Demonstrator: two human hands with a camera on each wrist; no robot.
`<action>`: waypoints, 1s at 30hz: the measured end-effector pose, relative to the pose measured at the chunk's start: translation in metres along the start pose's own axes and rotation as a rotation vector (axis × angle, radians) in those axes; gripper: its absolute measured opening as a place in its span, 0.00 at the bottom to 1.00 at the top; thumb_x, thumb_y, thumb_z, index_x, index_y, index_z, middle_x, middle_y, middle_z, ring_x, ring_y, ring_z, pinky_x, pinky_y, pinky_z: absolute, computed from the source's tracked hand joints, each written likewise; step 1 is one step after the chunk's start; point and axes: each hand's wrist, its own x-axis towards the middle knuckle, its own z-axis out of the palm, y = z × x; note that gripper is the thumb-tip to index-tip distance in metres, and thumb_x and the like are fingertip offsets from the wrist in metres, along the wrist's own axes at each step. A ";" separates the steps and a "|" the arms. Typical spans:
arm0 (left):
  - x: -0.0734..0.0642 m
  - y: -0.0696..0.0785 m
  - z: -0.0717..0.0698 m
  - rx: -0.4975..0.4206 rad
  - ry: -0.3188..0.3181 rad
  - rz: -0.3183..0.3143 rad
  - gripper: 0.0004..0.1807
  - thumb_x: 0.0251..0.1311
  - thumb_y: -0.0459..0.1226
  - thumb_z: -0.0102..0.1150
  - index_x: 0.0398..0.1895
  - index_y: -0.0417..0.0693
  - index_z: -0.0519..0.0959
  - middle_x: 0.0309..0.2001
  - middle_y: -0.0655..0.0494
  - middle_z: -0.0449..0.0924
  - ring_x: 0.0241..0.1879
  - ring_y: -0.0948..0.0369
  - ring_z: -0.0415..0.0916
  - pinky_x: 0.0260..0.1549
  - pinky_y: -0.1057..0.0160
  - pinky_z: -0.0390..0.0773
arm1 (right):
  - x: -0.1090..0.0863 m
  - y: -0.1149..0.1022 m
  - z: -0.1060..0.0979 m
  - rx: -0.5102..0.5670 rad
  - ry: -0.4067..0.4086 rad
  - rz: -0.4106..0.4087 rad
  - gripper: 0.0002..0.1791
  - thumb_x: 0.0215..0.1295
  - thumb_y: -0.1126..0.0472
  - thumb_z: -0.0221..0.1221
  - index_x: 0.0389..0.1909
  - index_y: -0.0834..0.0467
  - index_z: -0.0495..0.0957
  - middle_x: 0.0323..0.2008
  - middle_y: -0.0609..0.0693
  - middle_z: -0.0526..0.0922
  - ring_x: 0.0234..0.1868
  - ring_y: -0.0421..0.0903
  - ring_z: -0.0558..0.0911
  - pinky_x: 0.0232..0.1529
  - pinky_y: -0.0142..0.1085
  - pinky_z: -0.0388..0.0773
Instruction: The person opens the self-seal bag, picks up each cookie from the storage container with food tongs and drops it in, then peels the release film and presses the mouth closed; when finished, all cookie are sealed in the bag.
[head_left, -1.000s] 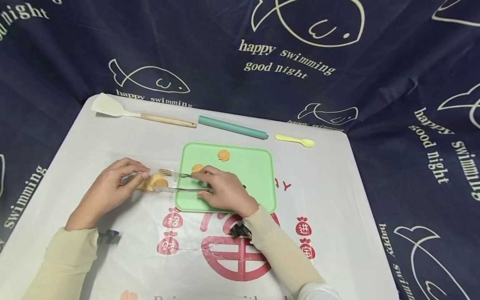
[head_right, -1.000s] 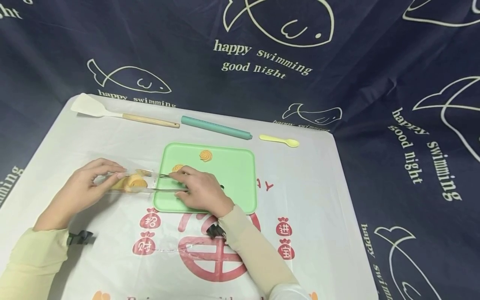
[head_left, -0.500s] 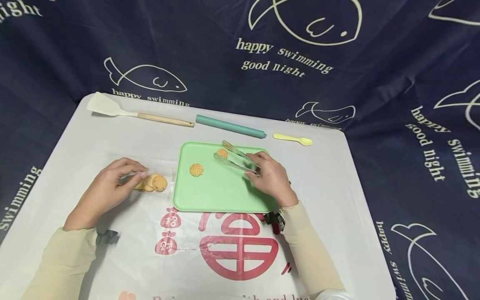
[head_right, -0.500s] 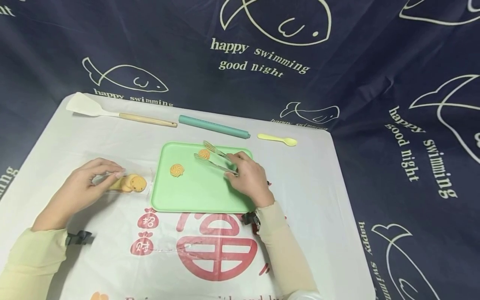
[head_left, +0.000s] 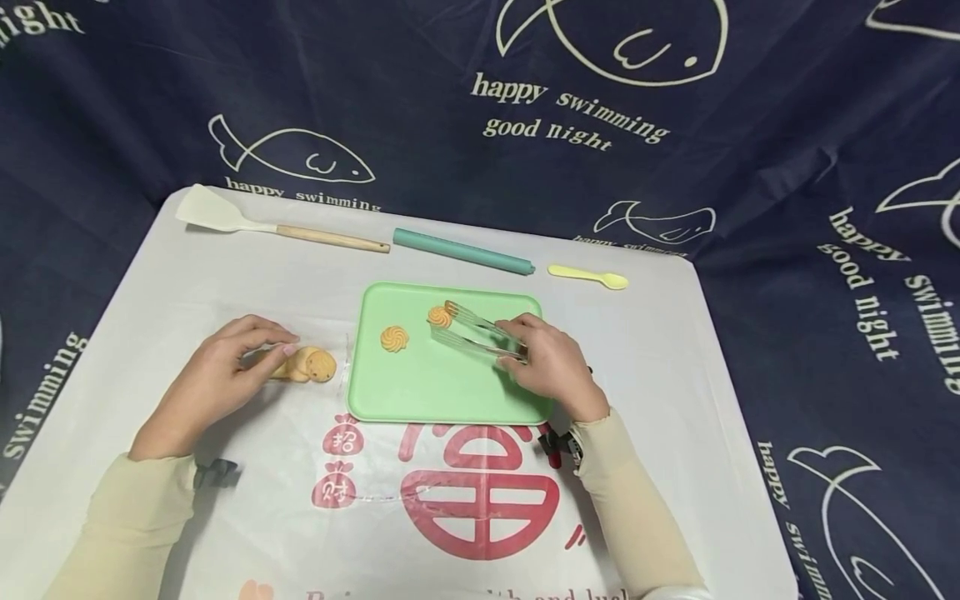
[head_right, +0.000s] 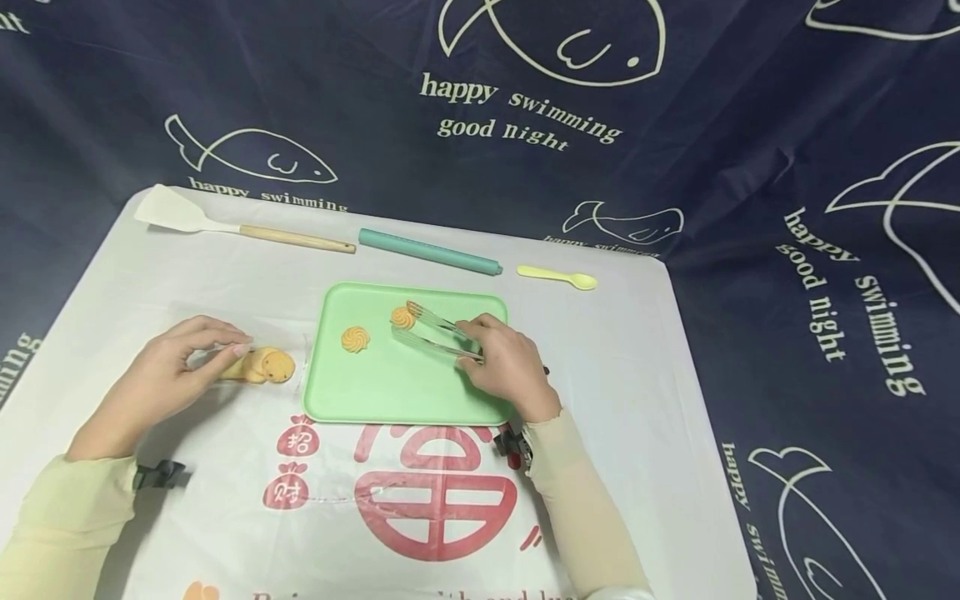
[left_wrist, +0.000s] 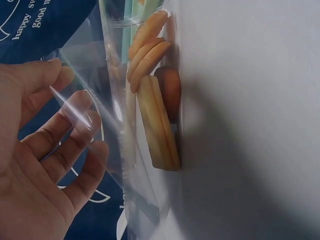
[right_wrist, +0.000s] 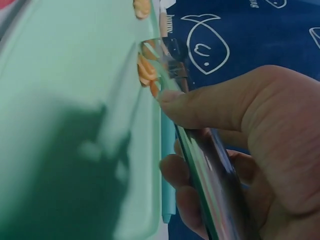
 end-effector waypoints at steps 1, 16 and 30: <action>0.000 0.000 0.000 -0.001 0.000 0.000 0.05 0.67 0.37 0.67 0.42 0.49 0.88 0.45 0.63 0.80 0.50 0.60 0.76 0.51 0.60 0.70 | -0.001 -0.001 -0.001 -0.001 -0.006 -0.008 0.28 0.61 0.57 0.72 0.63 0.52 0.80 0.50 0.49 0.82 0.29 0.41 0.74 0.28 0.40 0.73; -0.001 0.001 0.001 -0.011 -0.006 -0.011 0.05 0.68 0.38 0.66 0.42 0.49 0.88 0.46 0.61 0.80 0.51 0.58 0.76 0.50 0.53 0.71 | 0.004 0.003 0.008 -0.006 0.013 -0.056 0.28 0.61 0.57 0.72 0.63 0.55 0.80 0.50 0.49 0.82 0.30 0.42 0.74 0.28 0.41 0.73; -0.002 -0.001 0.003 -0.004 0.002 0.006 0.04 0.67 0.37 0.67 0.41 0.50 0.87 0.45 0.62 0.81 0.50 0.58 0.77 0.50 0.57 0.70 | -0.002 -0.012 0.018 0.078 -0.004 -0.142 0.25 0.63 0.55 0.70 0.62 0.52 0.81 0.51 0.43 0.82 0.40 0.40 0.78 0.38 0.42 0.79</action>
